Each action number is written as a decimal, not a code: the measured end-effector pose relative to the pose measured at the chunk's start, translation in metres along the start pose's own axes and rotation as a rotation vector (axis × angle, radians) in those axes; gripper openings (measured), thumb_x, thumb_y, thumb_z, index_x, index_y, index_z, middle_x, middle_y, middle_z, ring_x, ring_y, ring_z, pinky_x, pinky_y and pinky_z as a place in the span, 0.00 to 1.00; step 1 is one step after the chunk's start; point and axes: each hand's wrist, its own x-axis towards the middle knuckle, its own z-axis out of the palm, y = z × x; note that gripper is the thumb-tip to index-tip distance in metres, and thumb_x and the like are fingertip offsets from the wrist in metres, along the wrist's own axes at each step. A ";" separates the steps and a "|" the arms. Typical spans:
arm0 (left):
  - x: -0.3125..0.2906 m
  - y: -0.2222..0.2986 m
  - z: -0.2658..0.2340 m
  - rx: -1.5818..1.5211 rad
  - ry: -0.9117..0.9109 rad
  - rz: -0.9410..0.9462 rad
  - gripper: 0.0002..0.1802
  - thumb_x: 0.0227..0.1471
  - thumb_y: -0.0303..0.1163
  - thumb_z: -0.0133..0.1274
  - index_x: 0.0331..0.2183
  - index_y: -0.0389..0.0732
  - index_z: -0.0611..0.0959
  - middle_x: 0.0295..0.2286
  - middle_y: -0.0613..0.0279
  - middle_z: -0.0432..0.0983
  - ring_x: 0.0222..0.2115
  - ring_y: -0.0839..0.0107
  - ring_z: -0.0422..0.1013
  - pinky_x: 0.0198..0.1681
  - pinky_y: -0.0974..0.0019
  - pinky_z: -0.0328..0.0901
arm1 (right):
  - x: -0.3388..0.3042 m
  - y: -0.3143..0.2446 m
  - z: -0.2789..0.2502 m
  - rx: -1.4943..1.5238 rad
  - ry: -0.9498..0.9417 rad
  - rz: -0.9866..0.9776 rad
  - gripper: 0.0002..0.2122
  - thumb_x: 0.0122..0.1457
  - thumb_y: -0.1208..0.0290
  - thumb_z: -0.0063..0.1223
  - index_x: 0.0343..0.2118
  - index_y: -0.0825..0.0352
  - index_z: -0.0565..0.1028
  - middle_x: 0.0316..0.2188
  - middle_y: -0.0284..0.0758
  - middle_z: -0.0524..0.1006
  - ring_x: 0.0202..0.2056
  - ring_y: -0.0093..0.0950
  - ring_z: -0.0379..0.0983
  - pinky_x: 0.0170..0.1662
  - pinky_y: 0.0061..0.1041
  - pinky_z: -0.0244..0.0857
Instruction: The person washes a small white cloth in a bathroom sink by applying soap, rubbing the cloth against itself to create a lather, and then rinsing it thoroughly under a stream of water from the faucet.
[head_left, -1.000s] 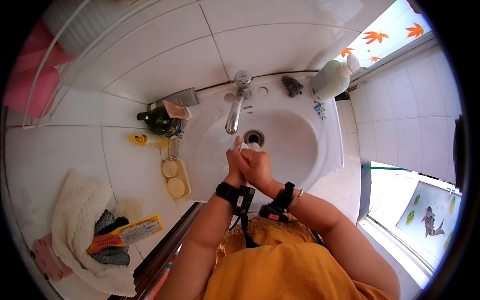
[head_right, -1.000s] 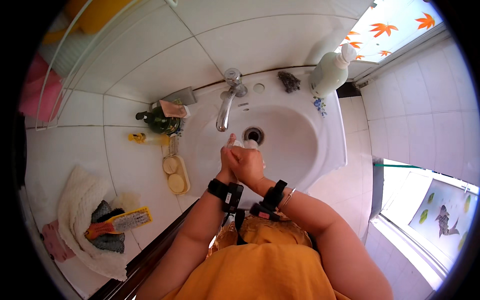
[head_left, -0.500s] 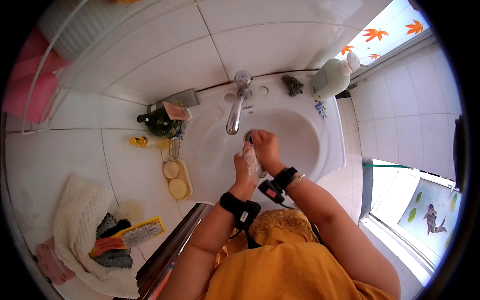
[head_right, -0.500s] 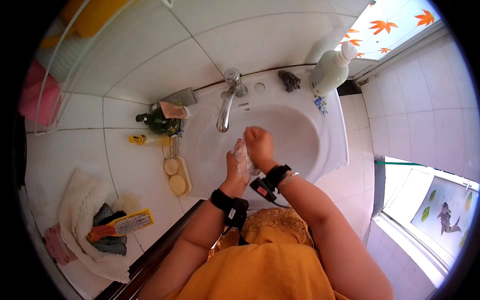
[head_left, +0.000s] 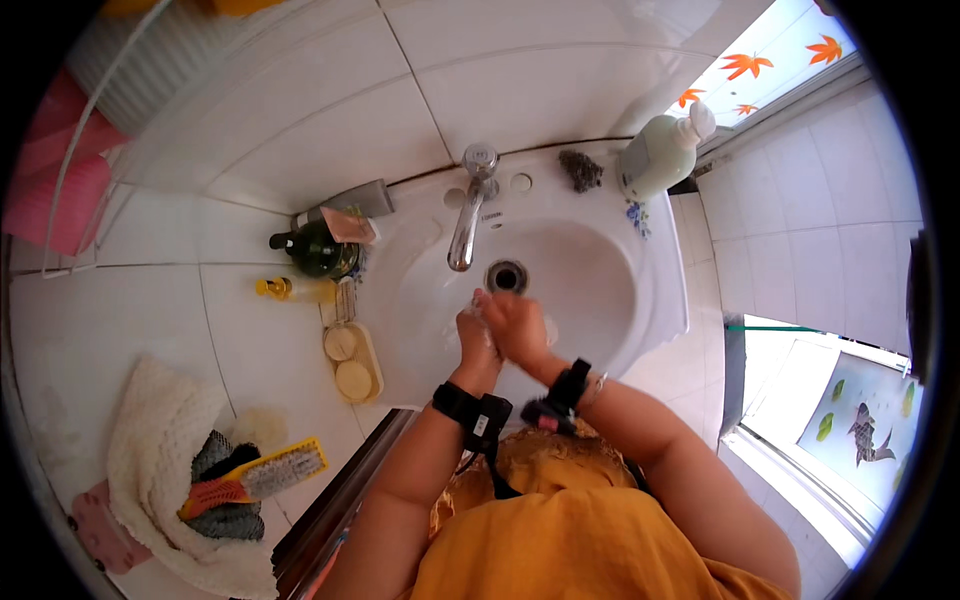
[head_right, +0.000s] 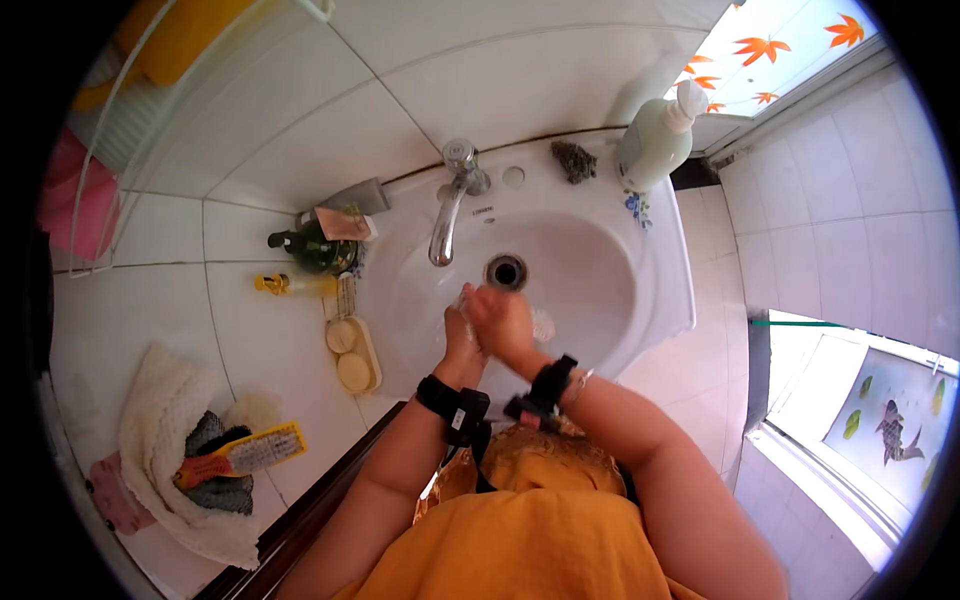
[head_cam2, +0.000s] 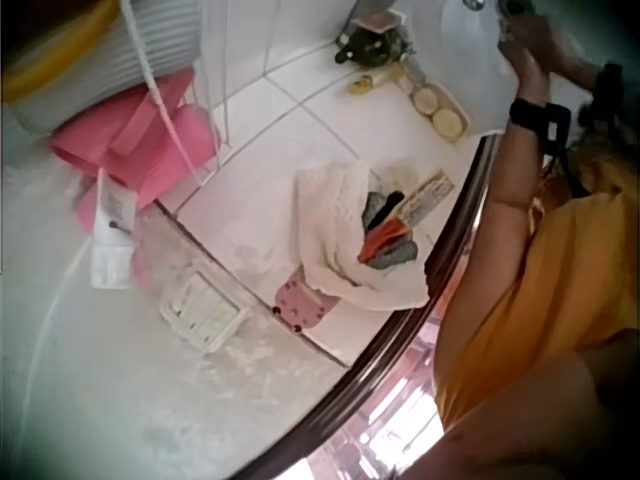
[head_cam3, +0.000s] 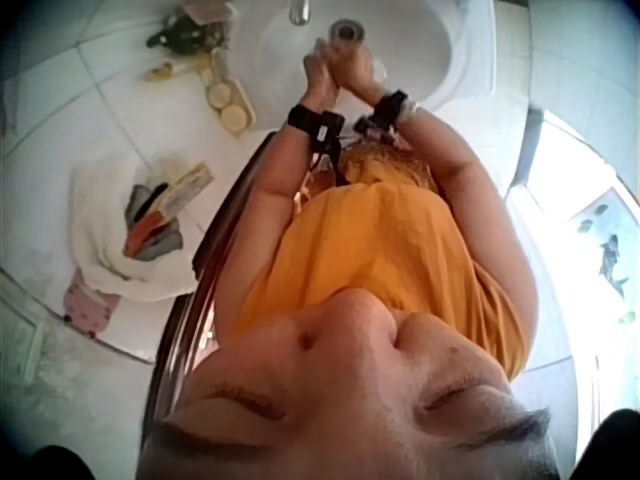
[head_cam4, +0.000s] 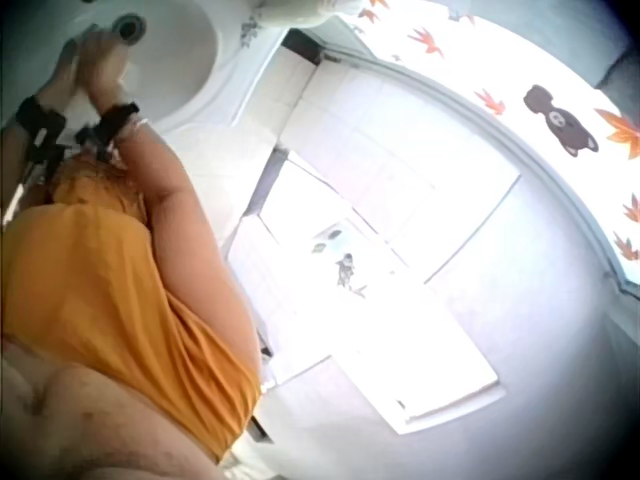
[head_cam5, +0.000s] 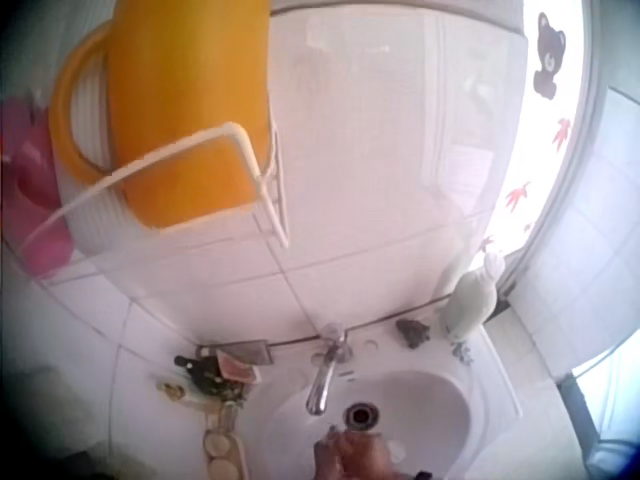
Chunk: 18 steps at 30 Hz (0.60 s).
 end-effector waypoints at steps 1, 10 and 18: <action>-0.011 0.001 0.019 -0.058 0.178 -0.039 0.15 0.54 0.37 0.38 0.30 0.34 0.72 0.25 0.65 0.68 0.26 0.75 0.65 0.28 0.73 0.62 | 0.007 0.016 -0.001 0.131 0.058 -0.057 0.13 0.49 0.68 0.47 0.14 0.72 0.67 0.13 0.48 0.64 0.14 0.41 0.56 0.20 0.32 0.55; -0.009 0.006 0.005 -0.016 0.127 0.019 0.16 0.53 0.37 0.40 0.32 0.32 0.72 0.28 0.63 0.68 0.27 0.72 0.66 0.29 0.71 0.64 | 0.003 0.011 -0.006 -0.511 -0.043 -0.357 0.10 0.51 0.68 0.46 0.18 0.67 0.70 0.14 0.43 0.67 0.18 0.35 0.67 0.21 0.32 0.57; -0.026 0.036 -0.016 0.044 -0.009 0.283 0.16 0.52 0.40 0.43 0.36 0.36 0.69 0.31 0.63 0.68 0.34 0.73 0.65 0.37 0.70 0.63 | 0.027 -0.005 -0.070 0.832 -0.298 0.590 0.07 0.52 0.69 0.49 0.28 0.68 0.72 0.22 0.27 0.69 0.21 0.15 0.61 0.23 0.17 0.57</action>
